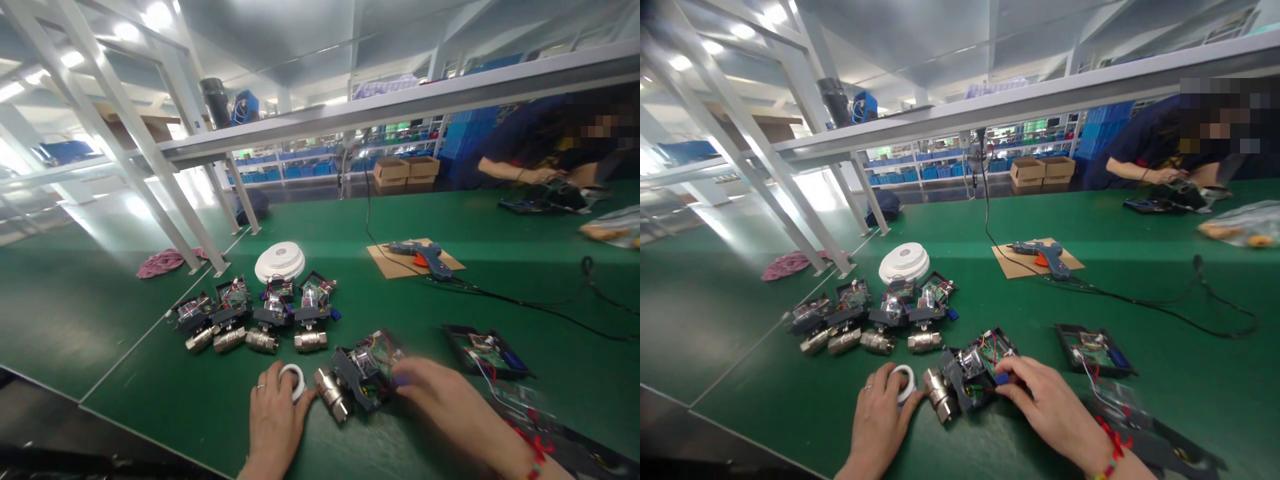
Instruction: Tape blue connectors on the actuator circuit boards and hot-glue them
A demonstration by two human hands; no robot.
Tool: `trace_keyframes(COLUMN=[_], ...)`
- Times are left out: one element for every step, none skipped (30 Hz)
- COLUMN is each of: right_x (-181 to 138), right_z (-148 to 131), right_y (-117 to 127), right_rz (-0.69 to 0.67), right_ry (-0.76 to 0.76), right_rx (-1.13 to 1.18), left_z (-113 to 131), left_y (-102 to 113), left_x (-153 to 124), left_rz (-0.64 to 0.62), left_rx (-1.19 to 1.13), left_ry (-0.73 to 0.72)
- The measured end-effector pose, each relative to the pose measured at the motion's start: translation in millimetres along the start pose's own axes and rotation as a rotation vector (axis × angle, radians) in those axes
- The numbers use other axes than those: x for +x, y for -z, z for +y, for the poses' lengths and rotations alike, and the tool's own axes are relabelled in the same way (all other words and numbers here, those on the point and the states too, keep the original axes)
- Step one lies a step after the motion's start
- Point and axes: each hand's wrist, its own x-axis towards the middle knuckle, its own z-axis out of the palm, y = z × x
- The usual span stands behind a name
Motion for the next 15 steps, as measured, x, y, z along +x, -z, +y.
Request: trace_keyframes(right_x=[1,2,3,4,5,5,6,6,7,7,7,7,7,7,7], right_z=[0,1,2,3,4,4,5,5,5,4,4,3,3,3,3], right_y=[1,3,4,5,5,6,6,6,6,7,7,7,7,6,6], right_rz=[0.003,0.011,0.021,0.034,0.048,0.063,0.076,0.085,0.092,0.098,0.099,0.1,0.103,0.108,0.115], right_ry=[0.004,0.008,0.011,0.011,0.01,0.008,0.007,0.007,0.007,0.008,0.008,0.006,0.001,-0.006,-0.012], right_rx=[0.008,0.014,0.02,0.025,0.03,0.036,0.042,0.05,0.058,0.065,0.073,0.079,0.084,0.088,0.089], left_z=[-2,-5,-7,-10,-12,-14,-16,-18,-20,-22,-23,-24,-24,-25,-25], left_y=[0,-1,-1,-2,-2,-2,-2,-1,-1,0,0,1,2,3,4], left_x=[-1,-3,-5,-6,-7,-9,-9,-10,-10,-11,-10,-10,-10,-9,-9], left_rz=[-0.008,-0.015,-0.021,-0.028,-0.036,-0.044,-0.053,-0.063,-0.073,-0.082,-0.09,-0.097,-0.102,-0.105,-0.107], left_rx=[-0.005,-0.011,-0.016,-0.021,-0.025,-0.029,-0.033,-0.036,-0.038,-0.039,-0.039,-0.04,-0.042,-0.044,-0.049], left_ry=[-0.02,-0.041,-0.063,-0.084,-0.105,-0.125,-0.146,-0.166,-0.185,-0.202,-0.216,-0.228,-0.238,-0.247,-0.256])
